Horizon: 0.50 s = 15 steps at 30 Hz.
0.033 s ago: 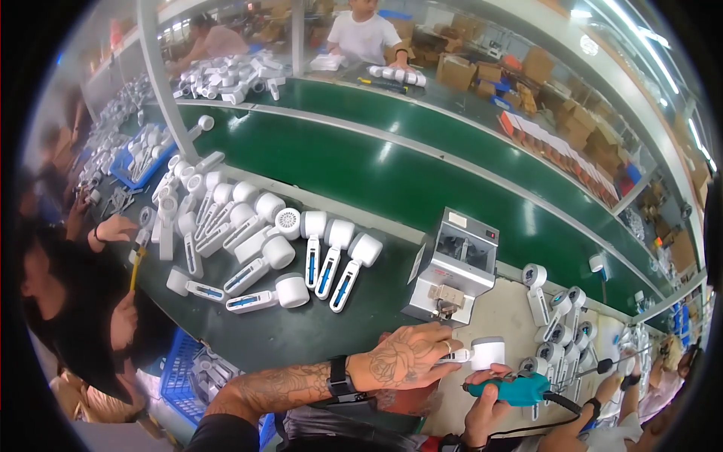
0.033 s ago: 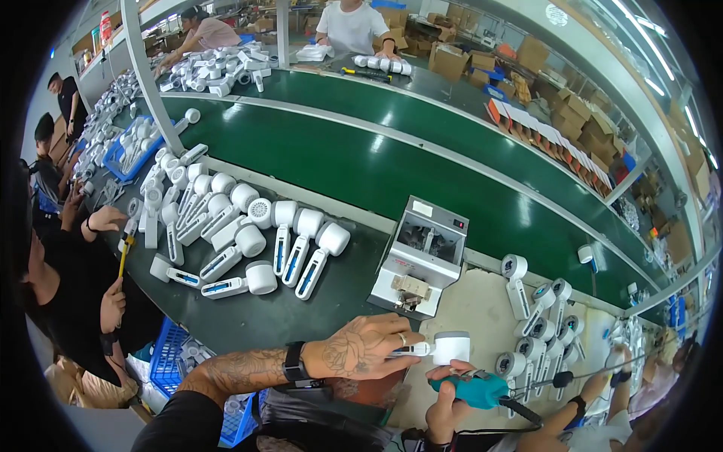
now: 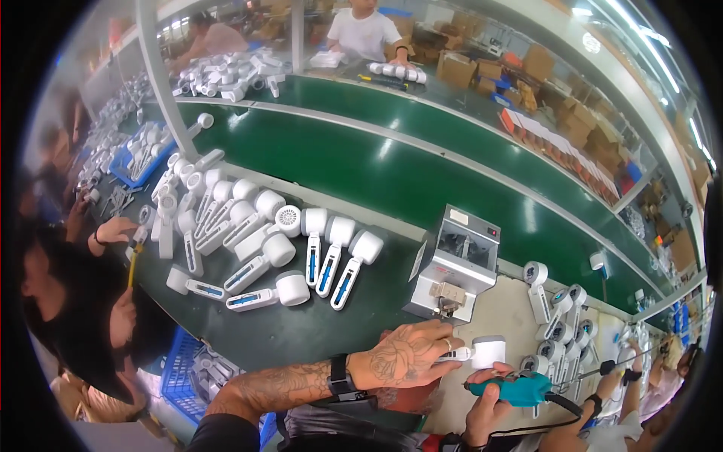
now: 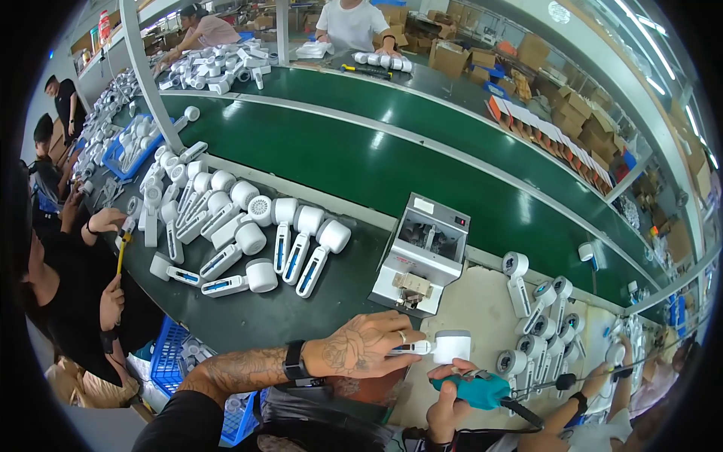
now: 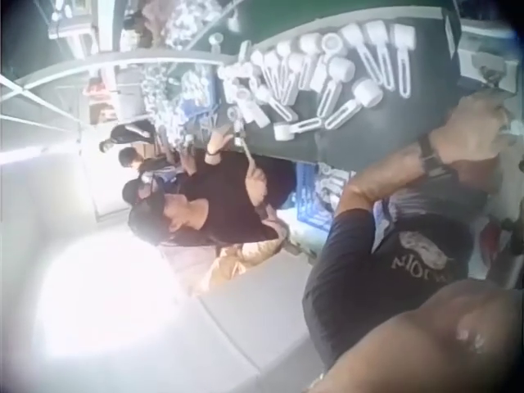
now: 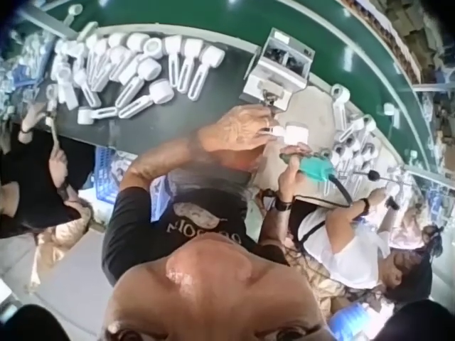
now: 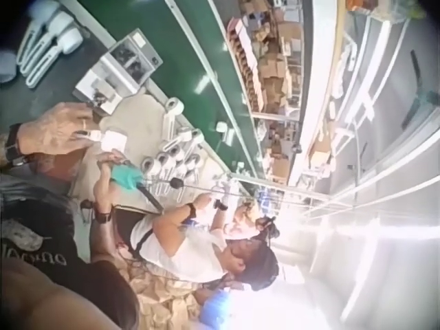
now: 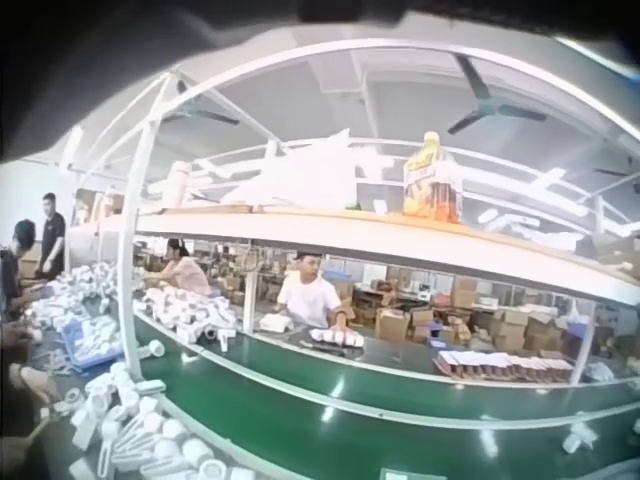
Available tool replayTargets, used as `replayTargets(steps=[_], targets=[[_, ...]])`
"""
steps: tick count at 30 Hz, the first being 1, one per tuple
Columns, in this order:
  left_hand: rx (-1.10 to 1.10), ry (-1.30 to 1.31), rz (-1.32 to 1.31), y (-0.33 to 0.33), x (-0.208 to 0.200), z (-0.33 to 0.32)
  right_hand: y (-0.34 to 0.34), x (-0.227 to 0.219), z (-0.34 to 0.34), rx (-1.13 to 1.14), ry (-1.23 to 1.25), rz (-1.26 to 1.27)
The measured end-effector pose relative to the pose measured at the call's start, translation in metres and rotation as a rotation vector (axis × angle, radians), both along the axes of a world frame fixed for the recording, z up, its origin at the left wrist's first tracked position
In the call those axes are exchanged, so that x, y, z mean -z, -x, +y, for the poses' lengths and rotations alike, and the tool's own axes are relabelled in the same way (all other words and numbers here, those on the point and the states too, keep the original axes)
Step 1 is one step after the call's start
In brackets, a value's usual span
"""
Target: The person picks up a fan, places it on a block, and uses a power tool on the handle before fitting a cover onto the fan by hand. They repeat this process for several fans, occasionally moving other fans on the table.
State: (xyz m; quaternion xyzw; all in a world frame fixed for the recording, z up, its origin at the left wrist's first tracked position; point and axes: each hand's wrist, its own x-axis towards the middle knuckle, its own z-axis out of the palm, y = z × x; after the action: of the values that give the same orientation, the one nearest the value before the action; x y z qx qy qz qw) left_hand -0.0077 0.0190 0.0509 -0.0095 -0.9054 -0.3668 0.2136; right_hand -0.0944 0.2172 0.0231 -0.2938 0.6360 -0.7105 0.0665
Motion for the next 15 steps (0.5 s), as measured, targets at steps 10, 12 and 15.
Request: replayTargets(steps=[10,12,15], targets=[[0.01,0.012,0.141,0.004,0.02,-0.003,-0.004,-0.063,-0.023,-0.006,0.337,-0.015],[0.07,-0.031,0.114,0.007,0.031,-0.003,0.0,-0.073,-0.033,-0.047,0.38,0.014],[0.108,-0.04,0.061,0.008,0.046,-0.005,0.012,-0.08,-0.051,-0.156,0.436,-0.017]])
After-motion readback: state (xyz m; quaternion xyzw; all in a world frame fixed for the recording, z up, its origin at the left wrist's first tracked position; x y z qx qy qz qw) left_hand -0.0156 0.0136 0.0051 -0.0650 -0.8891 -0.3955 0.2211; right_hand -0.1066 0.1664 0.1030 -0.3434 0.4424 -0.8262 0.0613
